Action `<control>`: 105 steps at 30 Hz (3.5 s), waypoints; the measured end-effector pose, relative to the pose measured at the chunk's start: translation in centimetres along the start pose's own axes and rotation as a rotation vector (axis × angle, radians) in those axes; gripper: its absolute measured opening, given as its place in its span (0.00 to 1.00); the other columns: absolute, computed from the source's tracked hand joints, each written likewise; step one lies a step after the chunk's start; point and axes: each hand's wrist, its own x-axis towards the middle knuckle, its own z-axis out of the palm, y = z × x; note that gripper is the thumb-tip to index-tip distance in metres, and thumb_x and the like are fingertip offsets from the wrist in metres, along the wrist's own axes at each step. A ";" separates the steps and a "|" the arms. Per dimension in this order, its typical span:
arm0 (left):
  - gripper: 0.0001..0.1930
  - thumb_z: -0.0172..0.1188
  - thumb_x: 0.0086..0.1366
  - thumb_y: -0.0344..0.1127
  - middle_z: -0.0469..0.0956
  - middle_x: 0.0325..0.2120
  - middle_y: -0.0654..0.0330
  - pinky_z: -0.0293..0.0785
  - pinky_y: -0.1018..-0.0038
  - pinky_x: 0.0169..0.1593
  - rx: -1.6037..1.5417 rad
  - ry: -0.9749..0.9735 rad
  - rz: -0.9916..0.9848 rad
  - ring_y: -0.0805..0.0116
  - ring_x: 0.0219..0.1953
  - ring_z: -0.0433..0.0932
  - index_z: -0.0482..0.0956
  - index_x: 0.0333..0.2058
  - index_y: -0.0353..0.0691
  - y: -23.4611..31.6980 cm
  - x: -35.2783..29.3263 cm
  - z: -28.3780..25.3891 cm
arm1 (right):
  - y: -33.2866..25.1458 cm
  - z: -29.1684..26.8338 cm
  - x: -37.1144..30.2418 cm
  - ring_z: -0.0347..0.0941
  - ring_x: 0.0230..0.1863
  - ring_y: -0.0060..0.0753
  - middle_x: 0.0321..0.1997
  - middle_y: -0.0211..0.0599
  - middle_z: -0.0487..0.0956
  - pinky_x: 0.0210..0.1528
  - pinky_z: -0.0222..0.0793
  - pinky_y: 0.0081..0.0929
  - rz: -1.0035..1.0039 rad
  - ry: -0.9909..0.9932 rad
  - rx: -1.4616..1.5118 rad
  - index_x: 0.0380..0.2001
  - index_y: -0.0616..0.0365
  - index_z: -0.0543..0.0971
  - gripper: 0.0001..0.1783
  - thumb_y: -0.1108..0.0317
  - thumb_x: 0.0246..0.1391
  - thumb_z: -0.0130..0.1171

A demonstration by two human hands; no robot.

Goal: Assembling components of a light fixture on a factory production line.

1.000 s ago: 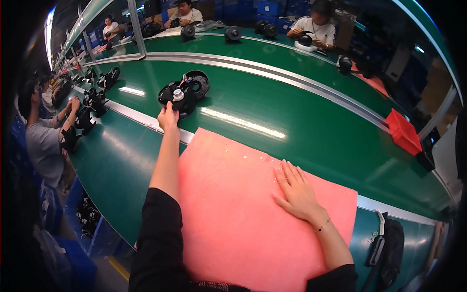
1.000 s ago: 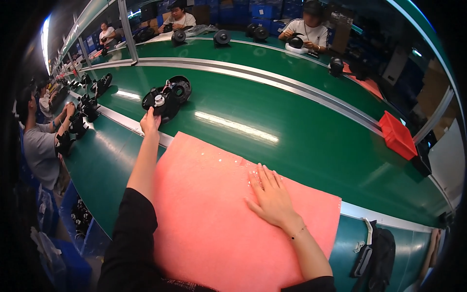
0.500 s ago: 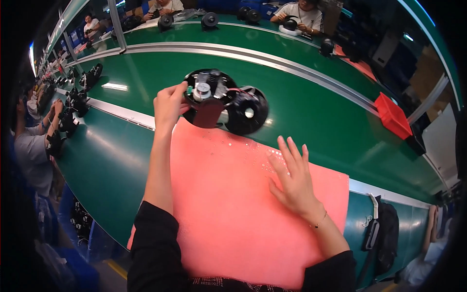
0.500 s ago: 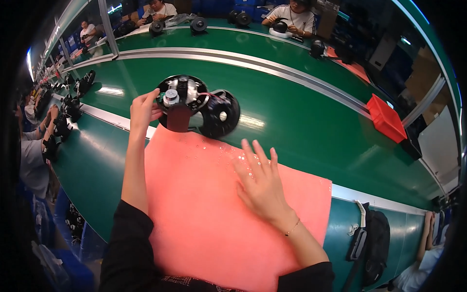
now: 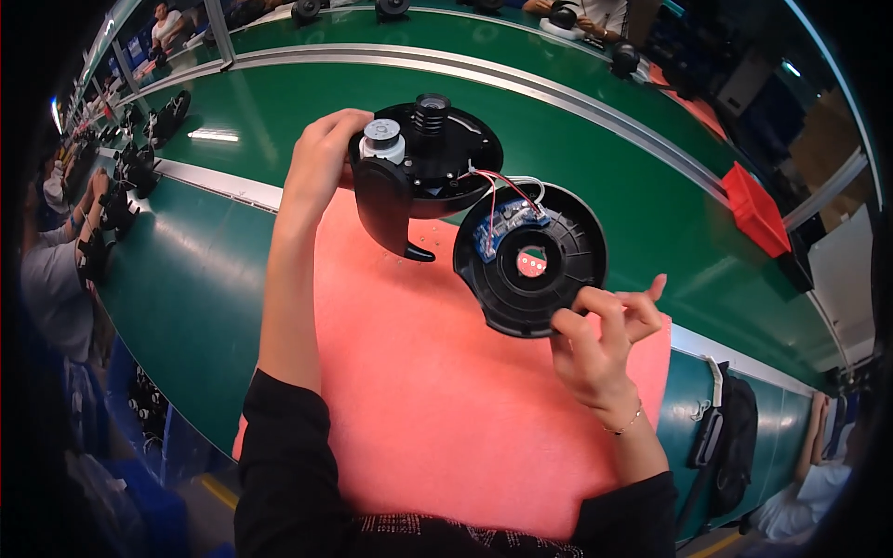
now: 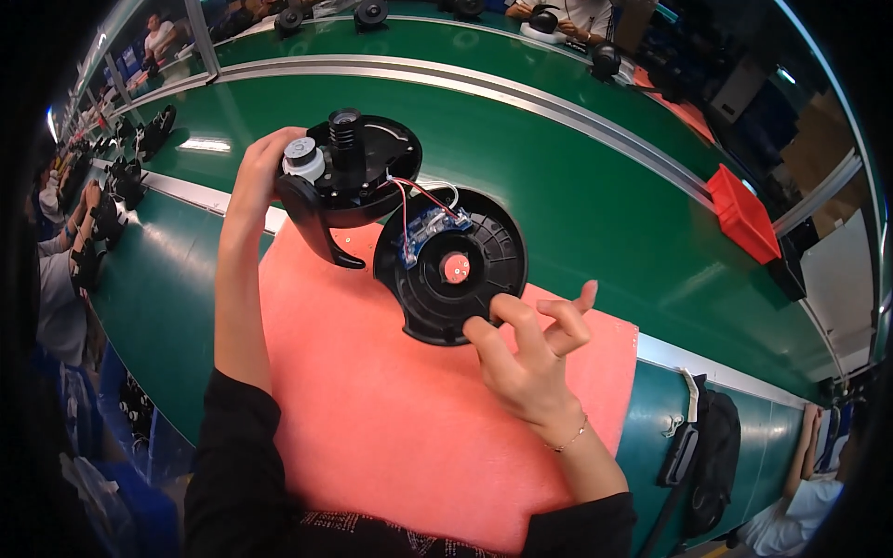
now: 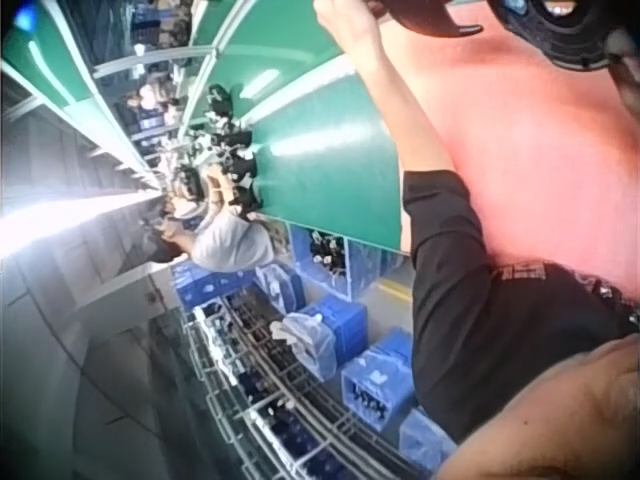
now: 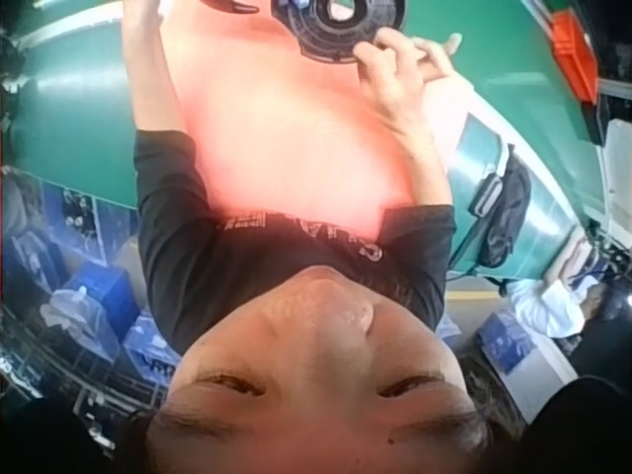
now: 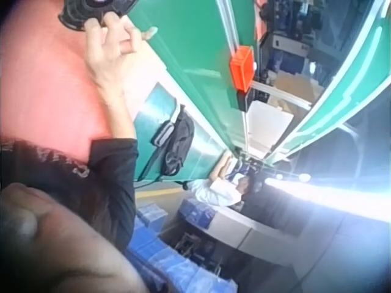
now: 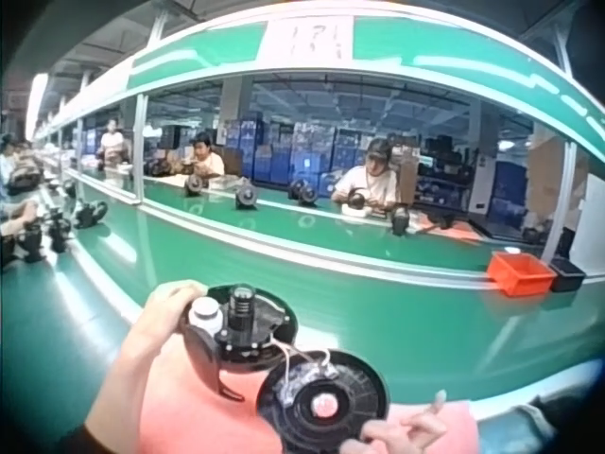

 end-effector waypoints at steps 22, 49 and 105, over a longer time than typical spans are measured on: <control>0.16 0.58 0.62 0.45 0.79 0.34 0.67 0.73 0.83 0.36 -0.167 -0.743 -0.040 0.81 0.34 0.76 0.80 0.39 0.37 -4.6 1.6 0.2 | -0.1 -3.5 1.4 0.75 0.40 0.50 0.33 0.45 0.75 0.50 0.71 0.50 0.135 0.077 0.916 0.33 0.59 0.66 0.23 0.63 0.42 0.69; 0.04 0.58 0.52 0.25 0.78 0.35 0.37 0.76 0.72 0.29 0.232 -0.459 0.160 0.55 0.27 0.81 0.76 0.28 0.32 0.5 -24.8 -6.1 | -0.7 -7.2 3.0 0.74 0.29 0.19 0.23 0.32 0.77 0.36 0.66 0.16 0.609 -1.007 1.438 0.34 0.67 0.72 0.25 0.76 0.31 0.74; 0.32 0.62 0.50 0.63 0.67 0.05 0.56 0.66 0.67 0.16 0.860 -0.712 0.158 0.57 0.08 0.70 0.72 0.10 0.36 4.3 -21.1 -4.9 | -2.8 -3.5 3.8 0.67 0.16 0.48 0.13 0.44 0.68 0.19 0.60 0.38 0.212 -0.820 0.749 0.15 0.61 0.70 0.20 0.60 0.55 0.52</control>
